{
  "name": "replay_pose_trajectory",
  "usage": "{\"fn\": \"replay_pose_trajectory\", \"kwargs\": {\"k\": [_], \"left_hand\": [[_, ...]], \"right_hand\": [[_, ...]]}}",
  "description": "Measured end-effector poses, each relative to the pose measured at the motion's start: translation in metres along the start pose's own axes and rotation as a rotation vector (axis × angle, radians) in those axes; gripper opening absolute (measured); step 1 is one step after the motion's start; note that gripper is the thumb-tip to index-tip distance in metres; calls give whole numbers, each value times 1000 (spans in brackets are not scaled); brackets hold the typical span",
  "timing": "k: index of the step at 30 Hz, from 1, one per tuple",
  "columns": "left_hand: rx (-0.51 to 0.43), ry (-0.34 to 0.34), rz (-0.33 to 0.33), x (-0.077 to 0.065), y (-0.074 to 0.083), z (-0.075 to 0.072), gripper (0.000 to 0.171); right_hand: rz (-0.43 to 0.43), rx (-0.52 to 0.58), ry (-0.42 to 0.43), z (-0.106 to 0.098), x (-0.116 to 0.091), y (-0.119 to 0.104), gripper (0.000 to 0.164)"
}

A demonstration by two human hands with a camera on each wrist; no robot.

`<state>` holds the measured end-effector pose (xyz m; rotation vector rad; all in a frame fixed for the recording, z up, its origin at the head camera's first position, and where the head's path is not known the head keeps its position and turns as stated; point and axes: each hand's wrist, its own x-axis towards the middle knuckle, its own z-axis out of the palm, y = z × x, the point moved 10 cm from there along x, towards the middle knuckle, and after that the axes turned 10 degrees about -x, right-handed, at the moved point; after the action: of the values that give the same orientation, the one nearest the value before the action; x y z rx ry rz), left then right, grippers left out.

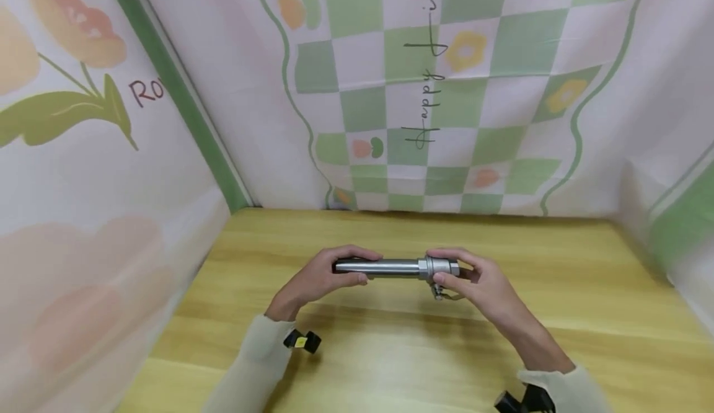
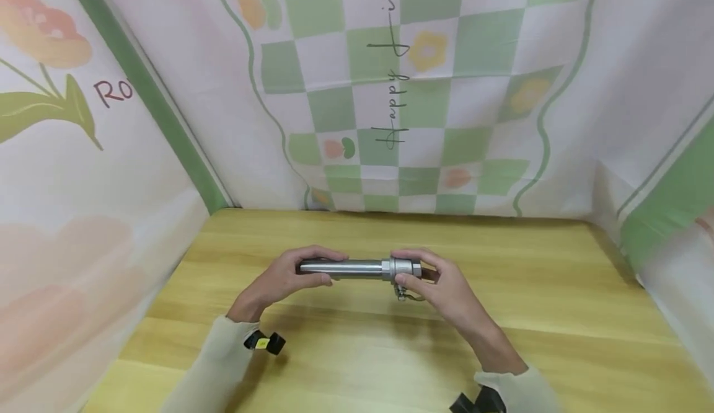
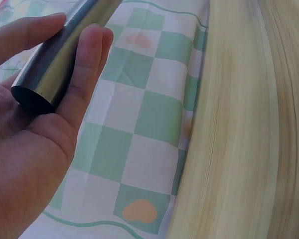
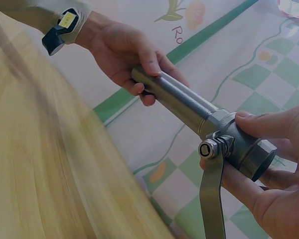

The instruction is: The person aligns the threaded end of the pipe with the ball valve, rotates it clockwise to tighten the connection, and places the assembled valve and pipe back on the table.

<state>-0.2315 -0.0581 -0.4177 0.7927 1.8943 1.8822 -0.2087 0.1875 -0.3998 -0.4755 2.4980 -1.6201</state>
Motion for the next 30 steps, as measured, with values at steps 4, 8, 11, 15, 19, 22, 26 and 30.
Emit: {"fn": "replay_pose_trajectory", "kwargs": {"k": [4,8,11,15,19,22,26,30], "left_hand": [[-40,-37,2,4,0,12,37],[-59,-42,16,0,3,16,37],[-58,-35,24,0,7,15,38],[-52,-21,28,0,11,11,37],[-57,-18,33,-4,10,11,36],[-56,-15,37,-3,11,12,35],[-49,-12,38,-3,11,11,35],[-48,-10,43,-2,10,11,35]], "right_hand": [[-1,1,15,-6,-10,3,43],[-18,17,12,-3,-12,3,43],[-28,26,20,-4,-10,2,42],[-37,35,10,-4,-4,-2,41],[-28,36,8,-3,-5,-2,41],[-25,31,12,-3,-5,-2,41],[-15,35,13,-3,-5,-2,42],[-12,31,12,-4,-5,-1,41]]}}
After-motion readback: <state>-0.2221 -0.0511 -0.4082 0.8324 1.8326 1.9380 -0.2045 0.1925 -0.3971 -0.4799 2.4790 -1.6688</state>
